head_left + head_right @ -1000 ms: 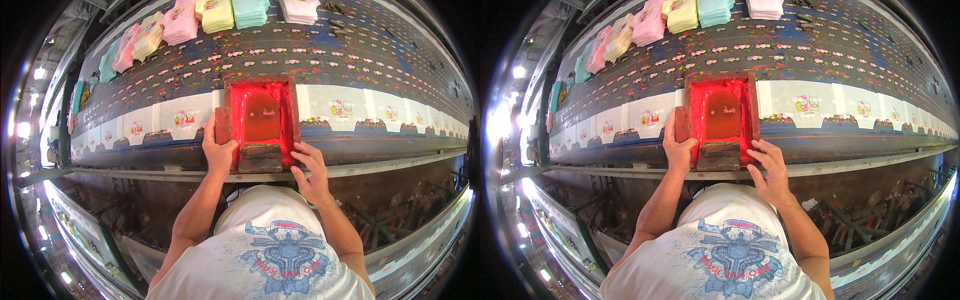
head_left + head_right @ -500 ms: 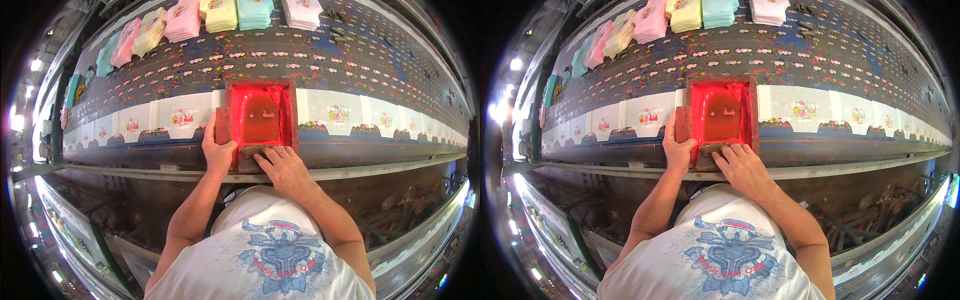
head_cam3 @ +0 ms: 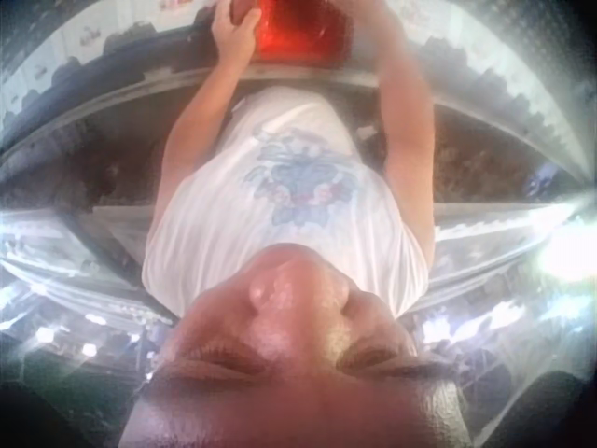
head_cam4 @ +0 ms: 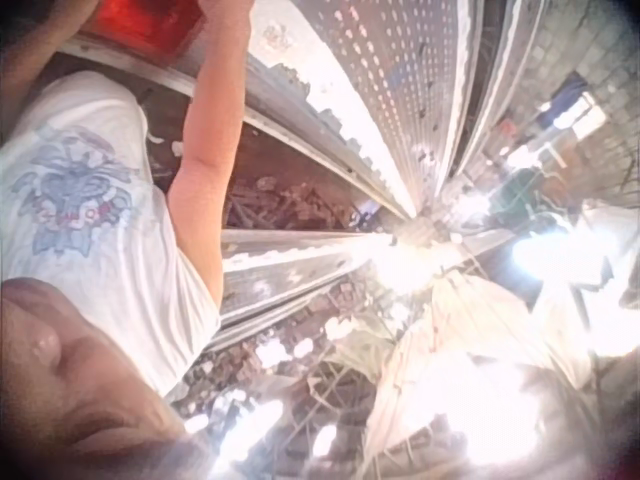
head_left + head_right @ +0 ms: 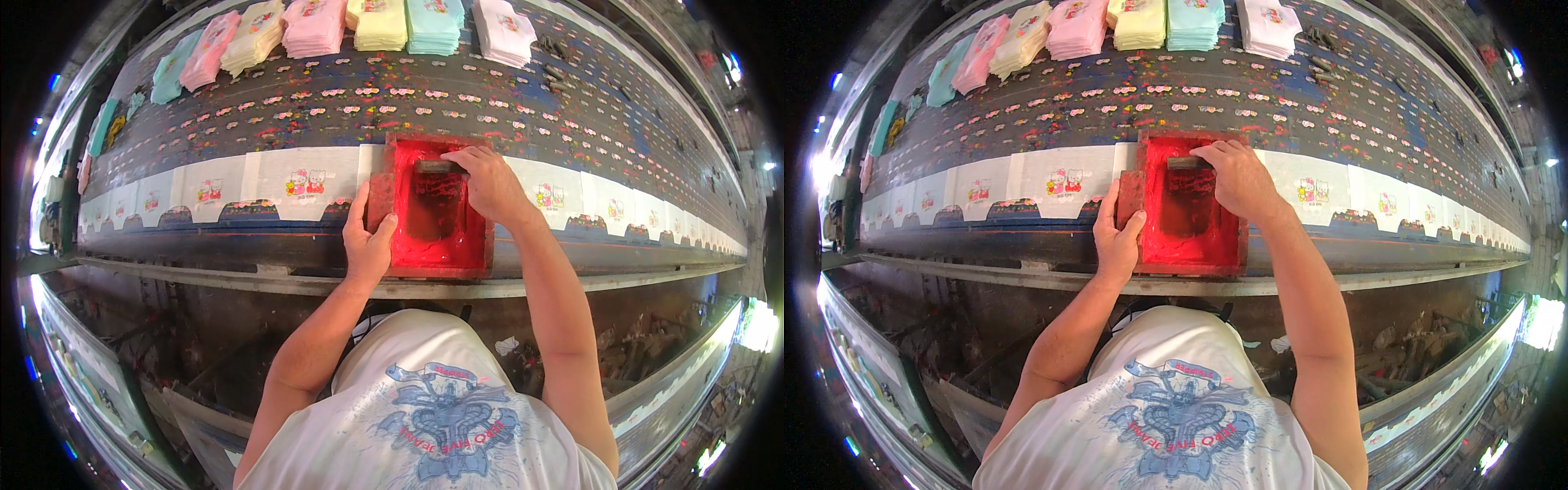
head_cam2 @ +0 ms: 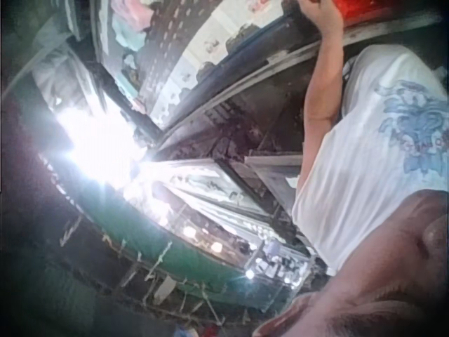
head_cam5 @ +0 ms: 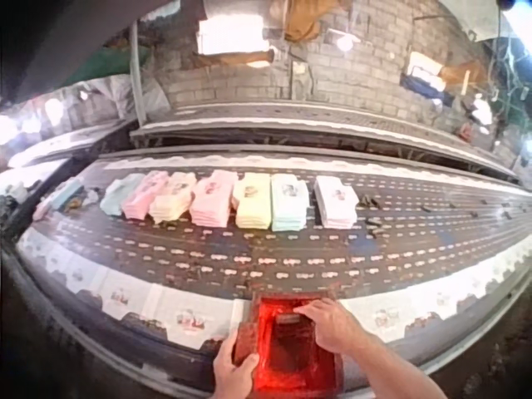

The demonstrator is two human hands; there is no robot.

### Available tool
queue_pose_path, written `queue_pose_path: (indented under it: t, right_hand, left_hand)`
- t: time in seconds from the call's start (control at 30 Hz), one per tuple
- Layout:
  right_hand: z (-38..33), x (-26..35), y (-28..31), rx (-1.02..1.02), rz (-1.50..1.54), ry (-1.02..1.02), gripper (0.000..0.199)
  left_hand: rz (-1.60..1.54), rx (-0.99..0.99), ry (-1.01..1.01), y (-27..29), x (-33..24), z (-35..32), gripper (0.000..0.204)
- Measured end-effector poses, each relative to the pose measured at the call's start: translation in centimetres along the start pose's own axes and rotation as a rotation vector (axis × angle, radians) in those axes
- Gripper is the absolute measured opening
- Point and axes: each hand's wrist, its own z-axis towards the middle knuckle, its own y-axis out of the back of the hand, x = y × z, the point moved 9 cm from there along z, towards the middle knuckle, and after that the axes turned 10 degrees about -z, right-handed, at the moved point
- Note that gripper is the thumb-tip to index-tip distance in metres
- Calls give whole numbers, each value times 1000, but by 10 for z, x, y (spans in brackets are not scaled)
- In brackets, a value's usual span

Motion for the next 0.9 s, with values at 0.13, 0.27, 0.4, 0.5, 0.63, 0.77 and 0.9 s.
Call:
queue_pose_path:
  t: [0.13,0.27,0.4,0.5,0.63,0.77,0.9]
  right_hand:
    - [-23,25,-8,-20,-113,-1,53]
    - [-56,60,-10,-2,-117,12,57]
    - [-86,85,-6,15,-109,-15,58]
    - [-104,97,-4,39,-94,-45,58]
    - [-119,110,2,99,-71,-49,53]
    - [-136,110,5,147,-23,-77,46]
    - [-163,85,24,-85,73,-272,48]
  left_hand:
    - [18,20,16,-4,-7,0,76]
    - [-16,3,38,-4,-10,-1,76]
    - [-3,36,45,-4,-6,-1,76]
    - [66,33,4,-7,-14,-2,77]
    - [210,22,-31,-11,-19,-3,87]
    - [328,26,-125,-11,-19,-3,95]
    - [291,2,-100,-11,-12,-1,96]
